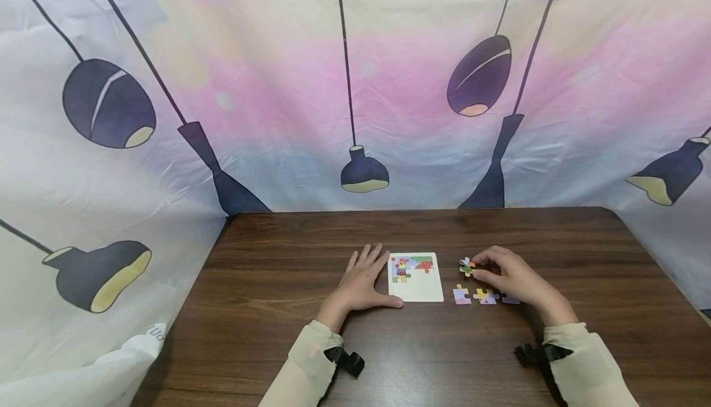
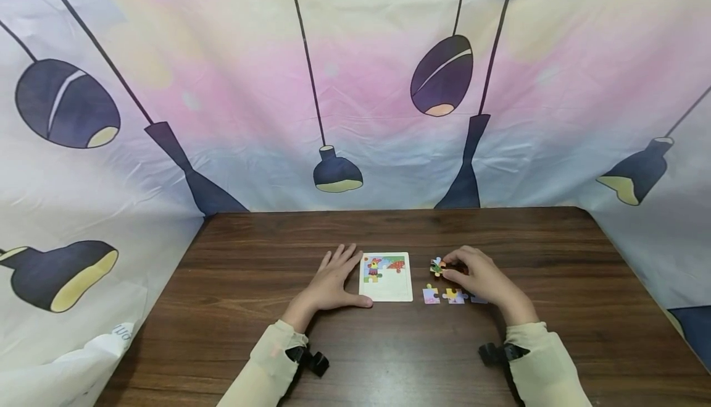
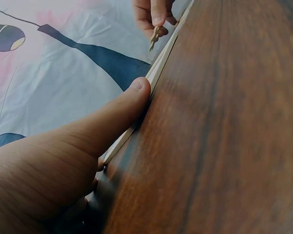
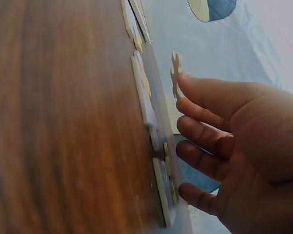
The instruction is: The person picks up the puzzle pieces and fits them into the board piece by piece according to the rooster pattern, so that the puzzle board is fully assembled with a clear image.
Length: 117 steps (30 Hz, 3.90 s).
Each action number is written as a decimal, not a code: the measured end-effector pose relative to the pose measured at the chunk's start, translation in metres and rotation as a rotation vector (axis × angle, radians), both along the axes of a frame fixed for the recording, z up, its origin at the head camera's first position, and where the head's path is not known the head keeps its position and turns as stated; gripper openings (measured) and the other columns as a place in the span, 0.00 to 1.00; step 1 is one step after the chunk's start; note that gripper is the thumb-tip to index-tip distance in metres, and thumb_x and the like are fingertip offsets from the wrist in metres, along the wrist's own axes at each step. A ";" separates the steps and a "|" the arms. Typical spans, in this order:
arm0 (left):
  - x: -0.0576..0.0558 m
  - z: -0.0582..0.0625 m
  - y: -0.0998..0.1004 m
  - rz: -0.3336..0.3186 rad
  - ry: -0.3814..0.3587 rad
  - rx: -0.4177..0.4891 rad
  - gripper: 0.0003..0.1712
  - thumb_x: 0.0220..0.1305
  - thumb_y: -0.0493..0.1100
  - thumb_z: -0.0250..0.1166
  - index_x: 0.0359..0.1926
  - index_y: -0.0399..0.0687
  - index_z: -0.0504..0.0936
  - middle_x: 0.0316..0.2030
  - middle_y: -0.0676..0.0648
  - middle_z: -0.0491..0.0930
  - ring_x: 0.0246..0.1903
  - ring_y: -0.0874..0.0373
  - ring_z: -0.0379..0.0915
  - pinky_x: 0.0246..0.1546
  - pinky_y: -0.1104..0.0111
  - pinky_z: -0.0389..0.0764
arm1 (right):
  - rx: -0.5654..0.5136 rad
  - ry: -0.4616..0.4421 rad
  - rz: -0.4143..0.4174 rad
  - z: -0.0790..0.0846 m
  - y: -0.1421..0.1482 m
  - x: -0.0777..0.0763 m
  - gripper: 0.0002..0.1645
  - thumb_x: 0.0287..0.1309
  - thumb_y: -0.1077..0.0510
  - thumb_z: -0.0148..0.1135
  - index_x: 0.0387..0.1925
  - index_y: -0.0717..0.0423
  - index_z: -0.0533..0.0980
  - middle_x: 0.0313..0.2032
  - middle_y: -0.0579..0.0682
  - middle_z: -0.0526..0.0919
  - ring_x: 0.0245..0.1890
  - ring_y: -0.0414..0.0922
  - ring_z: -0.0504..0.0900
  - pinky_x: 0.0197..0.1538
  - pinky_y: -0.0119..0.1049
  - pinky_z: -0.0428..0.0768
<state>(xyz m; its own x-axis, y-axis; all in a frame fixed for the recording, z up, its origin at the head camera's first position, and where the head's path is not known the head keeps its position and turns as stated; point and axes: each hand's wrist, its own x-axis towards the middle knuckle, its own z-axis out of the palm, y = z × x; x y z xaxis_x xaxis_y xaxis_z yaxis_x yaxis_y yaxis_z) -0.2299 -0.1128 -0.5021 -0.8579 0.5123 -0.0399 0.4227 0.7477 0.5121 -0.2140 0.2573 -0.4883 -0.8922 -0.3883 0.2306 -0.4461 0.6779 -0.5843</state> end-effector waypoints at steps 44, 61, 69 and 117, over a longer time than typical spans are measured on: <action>0.001 0.003 0.002 -0.007 -0.006 0.004 0.68 0.54 0.71 0.78 0.84 0.47 0.55 0.84 0.42 0.46 0.83 0.43 0.32 0.81 0.44 0.36 | -0.003 -0.033 0.220 -0.001 -0.092 -0.017 0.14 0.70 0.57 0.70 0.53 0.56 0.85 0.45 0.46 0.82 0.44 0.45 0.78 0.47 0.44 0.79; 0.001 0.000 0.000 -0.005 -0.011 0.008 0.68 0.54 0.71 0.77 0.84 0.47 0.55 0.84 0.42 0.45 0.84 0.43 0.31 0.81 0.44 0.35 | 0.031 -0.053 0.216 -0.005 -0.097 -0.016 0.17 0.70 0.52 0.71 0.57 0.53 0.85 0.47 0.44 0.81 0.46 0.45 0.75 0.50 0.48 0.73; -0.002 -0.001 -0.001 -0.018 0.010 0.002 0.68 0.55 0.72 0.77 0.84 0.46 0.55 0.84 0.41 0.45 0.83 0.42 0.32 0.81 0.43 0.35 | 0.080 -0.062 0.220 0.000 -0.100 -0.014 0.18 0.69 0.50 0.72 0.58 0.47 0.87 0.49 0.43 0.78 0.47 0.44 0.71 0.50 0.48 0.67; 0.000 0.000 -0.001 -0.003 0.000 0.026 0.68 0.54 0.71 0.78 0.84 0.46 0.55 0.84 0.42 0.45 0.84 0.43 0.32 0.81 0.44 0.35 | 0.016 -0.040 -0.141 0.006 0.075 0.020 0.27 0.64 0.55 0.76 0.62 0.59 0.83 0.49 0.51 0.83 0.46 0.38 0.78 0.44 0.35 0.79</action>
<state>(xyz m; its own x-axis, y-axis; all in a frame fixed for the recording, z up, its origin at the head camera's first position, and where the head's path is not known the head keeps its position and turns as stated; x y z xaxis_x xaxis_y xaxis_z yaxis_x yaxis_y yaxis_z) -0.2299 -0.1141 -0.5024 -0.8564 0.5156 -0.0267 0.4248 0.7330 0.5312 -0.1941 0.3318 -0.4820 -0.9465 -0.2622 0.1884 -0.3225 0.7414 -0.5885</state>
